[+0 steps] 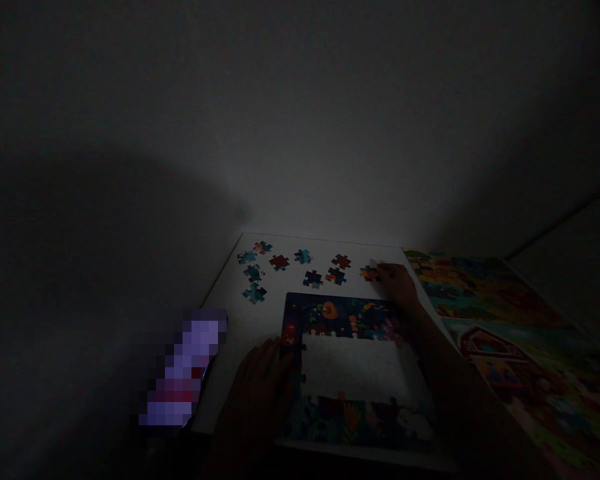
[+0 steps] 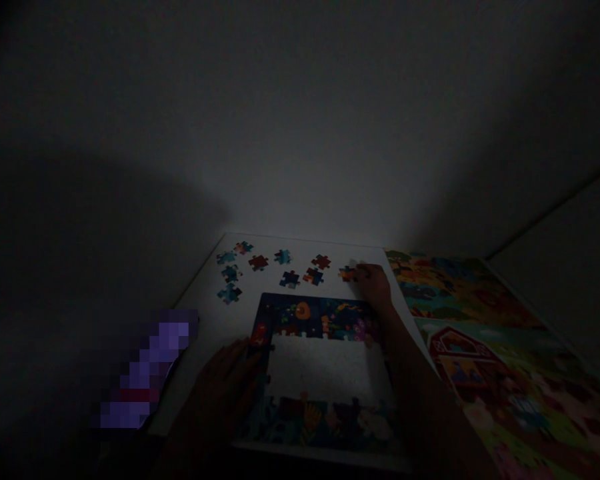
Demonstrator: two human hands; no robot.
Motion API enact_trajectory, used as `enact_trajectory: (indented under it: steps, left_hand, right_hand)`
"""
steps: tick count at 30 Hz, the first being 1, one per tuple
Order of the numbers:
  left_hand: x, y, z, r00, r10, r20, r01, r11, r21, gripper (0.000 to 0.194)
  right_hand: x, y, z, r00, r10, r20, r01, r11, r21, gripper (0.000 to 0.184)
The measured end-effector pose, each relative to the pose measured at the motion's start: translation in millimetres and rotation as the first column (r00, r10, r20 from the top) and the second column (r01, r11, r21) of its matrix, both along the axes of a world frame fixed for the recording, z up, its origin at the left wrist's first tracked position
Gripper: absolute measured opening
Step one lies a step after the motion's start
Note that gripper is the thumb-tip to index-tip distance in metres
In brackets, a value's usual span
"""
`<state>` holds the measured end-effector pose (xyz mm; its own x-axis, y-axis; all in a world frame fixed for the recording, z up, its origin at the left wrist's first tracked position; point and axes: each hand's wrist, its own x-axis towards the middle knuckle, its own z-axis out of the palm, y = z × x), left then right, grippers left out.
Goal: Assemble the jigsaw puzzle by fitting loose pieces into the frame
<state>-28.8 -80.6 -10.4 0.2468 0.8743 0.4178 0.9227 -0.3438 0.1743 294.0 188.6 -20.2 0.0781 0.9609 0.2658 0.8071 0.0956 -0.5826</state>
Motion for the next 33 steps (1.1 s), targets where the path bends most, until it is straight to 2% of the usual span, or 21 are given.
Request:
enact_trajectory:
  steps: [3,7,11,14,20,23,27,29,33]
  left_hand:
    - [0,1,-0.8,1.000,0.021,0.008,-0.021,1.000,-0.017,0.050]
    - [3,0,-1.6,0.999,0.043,0.015,-0.043,0.999,0.006,0.049]
    - [2,-1,-0.1,0.999,0.034,0.013,-0.034,0.999,-0.024,0.055]
    - [1,-1,-2.9,1.000,0.003,-0.025,-0.003,1.000,0.006,0.052]
    - [-2,1,-11.3,1.000,0.028,-0.012,-0.028,0.999,0.041,0.051]
    - [-3,2,-13.4,0.999,-0.010,-0.035,0.012,0.999,0.053,0.046]
    - [-3,1,-18.8,0.999,0.032,-0.007,-0.031,0.998,0.049,0.046]
    - [-3,1,-22.2,0.999,0.036,0.003,-0.036,0.997,0.066,0.047]
    - [-2,0,-24.1,0.999,0.035,0.015,-0.036,0.997,0.075,0.046]
  right_hand:
    - [0,1,0.0,1.000,-0.016,0.023,0.016,1.000,0.005,0.040]
    - [-3,0,3.1,0.998,-0.028,0.053,0.028,1.000,0.001,0.040]
    - [-8,-2,7.5,0.996,-0.026,0.088,0.026,1.000,0.000,0.040]
    - [-11,-5,10.4,0.993,-0.024,0.115,0.025,1.000,-0.011,0.038]
    - [-15,-11,19.2,0.988,-0.033,0.154,0.038,0.999,-0.033,0.038]
    - [-33,-9,26.9,0.982,0.042,0.187,-0.034,0.998,-0.044,0.036]
    - [-71,8,35.2,0.953,0.209,0.220,-0.184,0.974,-0.131,0.031]
    - [-87,19,37.5,0.945,0.229,0.235,-0.186,0.964,-0.191,0.033]
    - [-100,31,42.2,0.952,0.167,0.256,-0.091,0.954,-0.284,0.046]
